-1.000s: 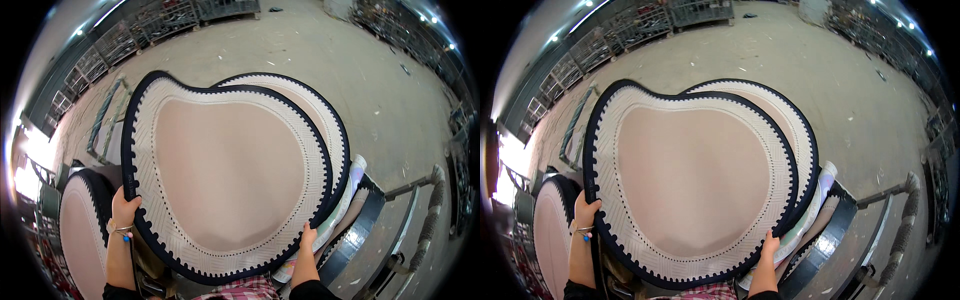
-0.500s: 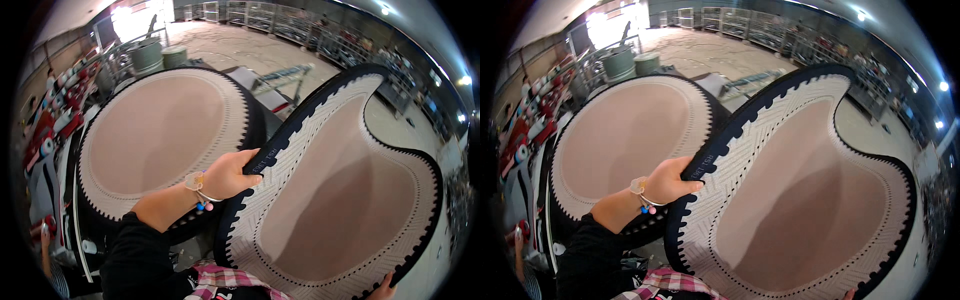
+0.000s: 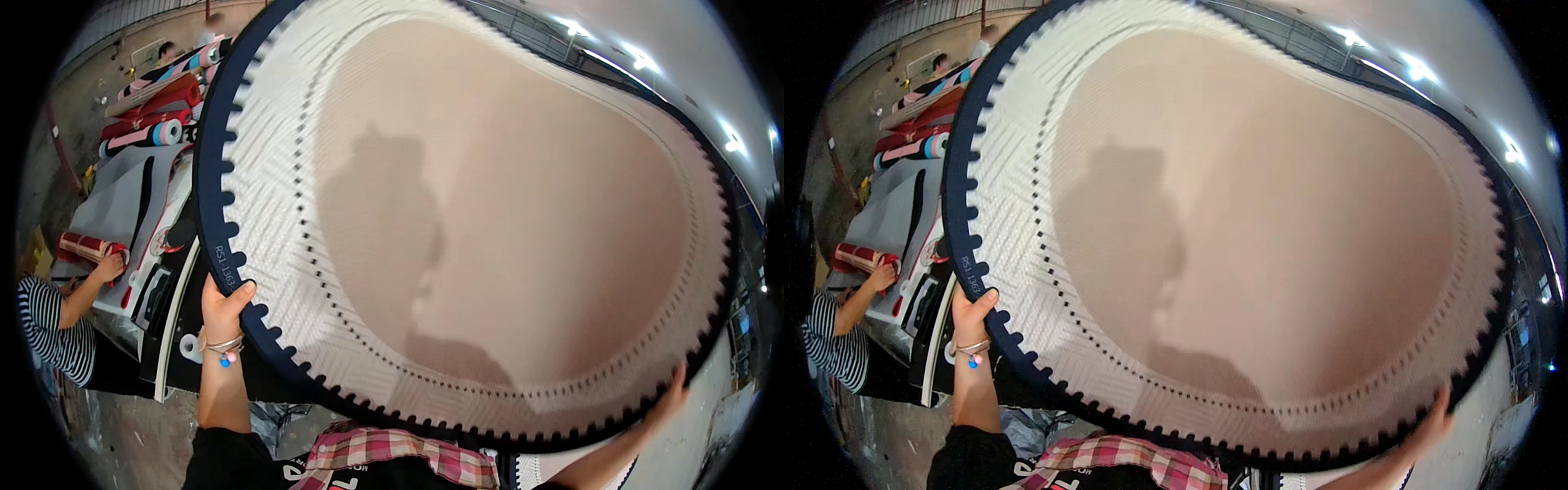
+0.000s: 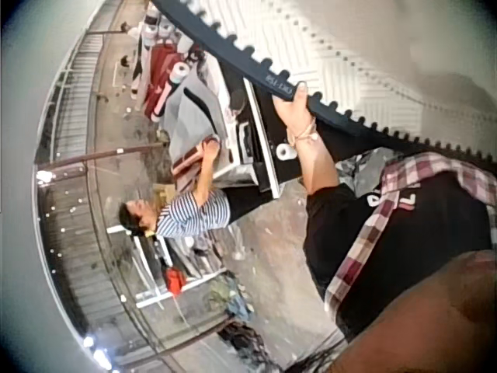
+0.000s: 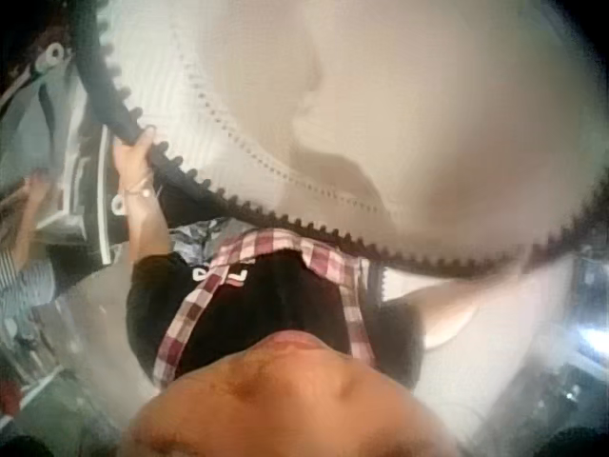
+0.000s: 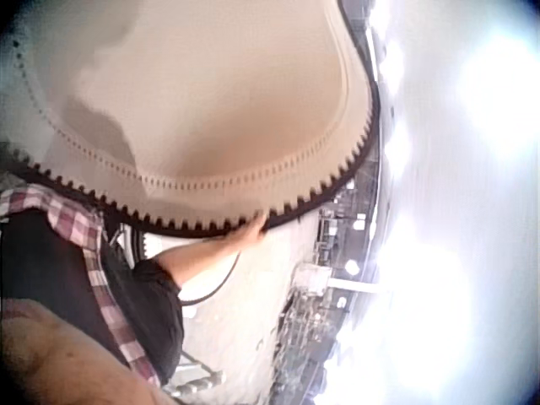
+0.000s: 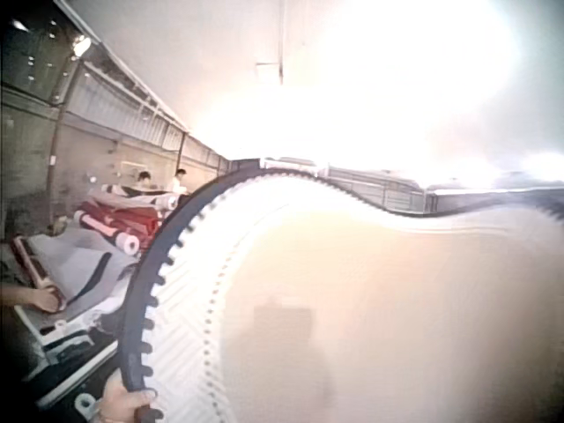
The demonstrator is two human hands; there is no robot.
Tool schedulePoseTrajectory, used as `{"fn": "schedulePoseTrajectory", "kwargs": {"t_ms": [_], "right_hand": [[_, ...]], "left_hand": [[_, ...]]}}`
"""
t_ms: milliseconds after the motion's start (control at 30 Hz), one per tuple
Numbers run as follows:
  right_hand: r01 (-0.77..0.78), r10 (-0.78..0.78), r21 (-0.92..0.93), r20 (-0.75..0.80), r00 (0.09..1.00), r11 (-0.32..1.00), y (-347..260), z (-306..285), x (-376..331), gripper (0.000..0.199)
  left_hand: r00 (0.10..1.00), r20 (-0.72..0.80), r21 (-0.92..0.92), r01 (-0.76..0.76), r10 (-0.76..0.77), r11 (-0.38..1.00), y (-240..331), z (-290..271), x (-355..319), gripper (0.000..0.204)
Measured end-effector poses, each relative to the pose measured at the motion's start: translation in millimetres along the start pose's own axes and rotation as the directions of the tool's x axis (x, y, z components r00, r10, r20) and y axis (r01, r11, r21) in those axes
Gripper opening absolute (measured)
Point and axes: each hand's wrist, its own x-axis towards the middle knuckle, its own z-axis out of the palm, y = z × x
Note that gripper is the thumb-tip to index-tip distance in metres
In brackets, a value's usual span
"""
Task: The person picks up circular mats from a stack, places them on a table to inspect the printed designs, and then rolls up several rectangular mats, securing them with labels.
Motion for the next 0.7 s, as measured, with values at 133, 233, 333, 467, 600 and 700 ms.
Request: {"fn": "schedulePoseTrajectory", "kwargs": {"t_ms": [133,233,333,467,600,700], "right_hand": [[0.131,0.013,-0.333,0.398,0.917,0.934,93,110,63,0.028],[-0.082,0.132,-0.105,0.687,0.715,0.991,123,179,-45,0.020],[-0.136,0.210,-0.162,0.678,0.705,0.977,166,161,-127,0.017],[-0.280,0.366,-0.235,0.602,0.710,0.931,255,84,-180,0.019],[-0.343,0.687,-0.621,0.475,0.550,0.705,332,-12,-248,0.020],[-0.472,0.847,-0.712,0.359,0.393,0.520,384,-100,-315,0.022]], "left_hand": [[0.990,-0.099,0.069,0.105,-0.098,0.992,-112,-57,14,0.041],[0.887,-0.304,0.026,0.372,-0.347,0.928,-182,-120,6,0.042],[0.888,-0.334,0.032,0.346,-0.316,0.938,-188,-107,3,0.044],[0.930,-0.343,0.776,0.204,0.128,0.597,-225,-144,20,0.060],[0.926,0.170,0.966,-0.090,0.337,-0.241,-179,-98,10,0.056],[0.881,0.473,0.881,-0.473,-0.017,0.032,-210,-20,16,0.047]]}}
